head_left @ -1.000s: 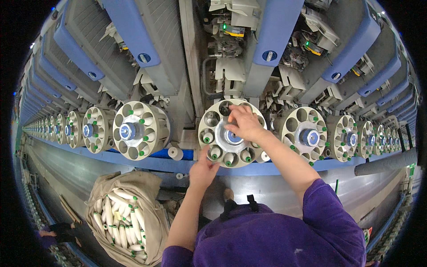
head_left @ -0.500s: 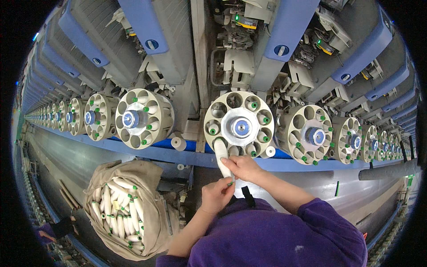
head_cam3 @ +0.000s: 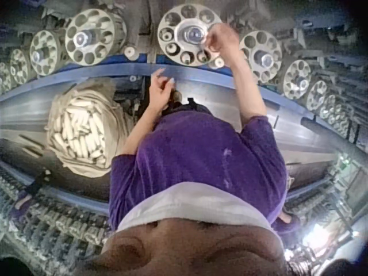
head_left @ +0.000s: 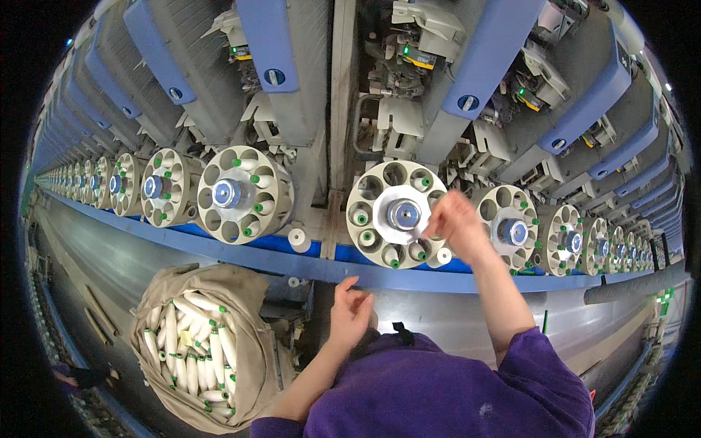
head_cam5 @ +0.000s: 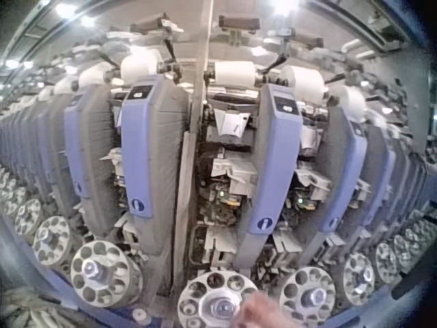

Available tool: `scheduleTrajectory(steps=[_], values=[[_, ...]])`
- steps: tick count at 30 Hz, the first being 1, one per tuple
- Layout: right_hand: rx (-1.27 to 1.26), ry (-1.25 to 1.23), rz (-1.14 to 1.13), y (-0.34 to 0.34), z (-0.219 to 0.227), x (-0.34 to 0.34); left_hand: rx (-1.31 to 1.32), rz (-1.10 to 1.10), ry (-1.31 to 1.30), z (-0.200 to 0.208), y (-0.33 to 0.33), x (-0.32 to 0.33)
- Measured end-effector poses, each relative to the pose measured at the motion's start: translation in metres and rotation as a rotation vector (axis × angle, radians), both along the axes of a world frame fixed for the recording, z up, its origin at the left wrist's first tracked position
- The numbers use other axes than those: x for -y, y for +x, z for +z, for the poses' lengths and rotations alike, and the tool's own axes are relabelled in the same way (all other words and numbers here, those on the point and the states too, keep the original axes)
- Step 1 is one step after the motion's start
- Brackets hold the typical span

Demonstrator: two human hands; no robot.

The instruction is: The person repeatedly picks white spools with green tips from a cloth bag and inserts them into slots on rotating circular fixtures along a textile machine. The person handles the spools by hand and places them into the machine's rotating holders.

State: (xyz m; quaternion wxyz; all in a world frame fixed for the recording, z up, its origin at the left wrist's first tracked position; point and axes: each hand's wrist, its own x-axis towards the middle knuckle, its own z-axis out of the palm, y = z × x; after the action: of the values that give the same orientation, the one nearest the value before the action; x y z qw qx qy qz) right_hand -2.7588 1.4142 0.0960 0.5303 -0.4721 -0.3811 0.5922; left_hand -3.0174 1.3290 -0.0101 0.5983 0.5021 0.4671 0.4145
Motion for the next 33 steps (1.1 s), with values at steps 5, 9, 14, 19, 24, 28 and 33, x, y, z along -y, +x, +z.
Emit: scheduleTrajectory(steps=[5, 9, 14, 19, 24, 28, 33], values=[[0.934, -0.008, -0.003, 0.009, -0.016, -0.049, -0.186, 0.112, 0.044, -0.012, -0.055, 0.013], [1.509, -0.219, 0.19, -0.004, -0.006, -0.067, -0.579, 0.311, 0.242, -0.018, -0.145, 0.032], [0.944, 0.256, 0.147, -0.109, 0.018, -0.068, -1.088, 0.865, 0.084, -0.03, -0.315, 0.118], [0.676, 0.349, 0.659, -0.269, -0.014, -0.033, -1.24, 0.882, -0.533, -0.037, -0.401, 0.247], [0.605, 0.576, 1.038, -0.411, -0.065, 0.005, -1.098, 0.784, -0.155, -0.047, -0.413, 0.242], [0.881, 0.58, 1.333, -0.512, -0.128, 0.035, -0.818, 0.902, -0.35, -0.039, -0.426, 0.221], [1.346, 0.822, 1.483, -0.571, -0.176, 0.046, -0.805, 1.017, -0.583, -0.053, -0.436, 0.231]])
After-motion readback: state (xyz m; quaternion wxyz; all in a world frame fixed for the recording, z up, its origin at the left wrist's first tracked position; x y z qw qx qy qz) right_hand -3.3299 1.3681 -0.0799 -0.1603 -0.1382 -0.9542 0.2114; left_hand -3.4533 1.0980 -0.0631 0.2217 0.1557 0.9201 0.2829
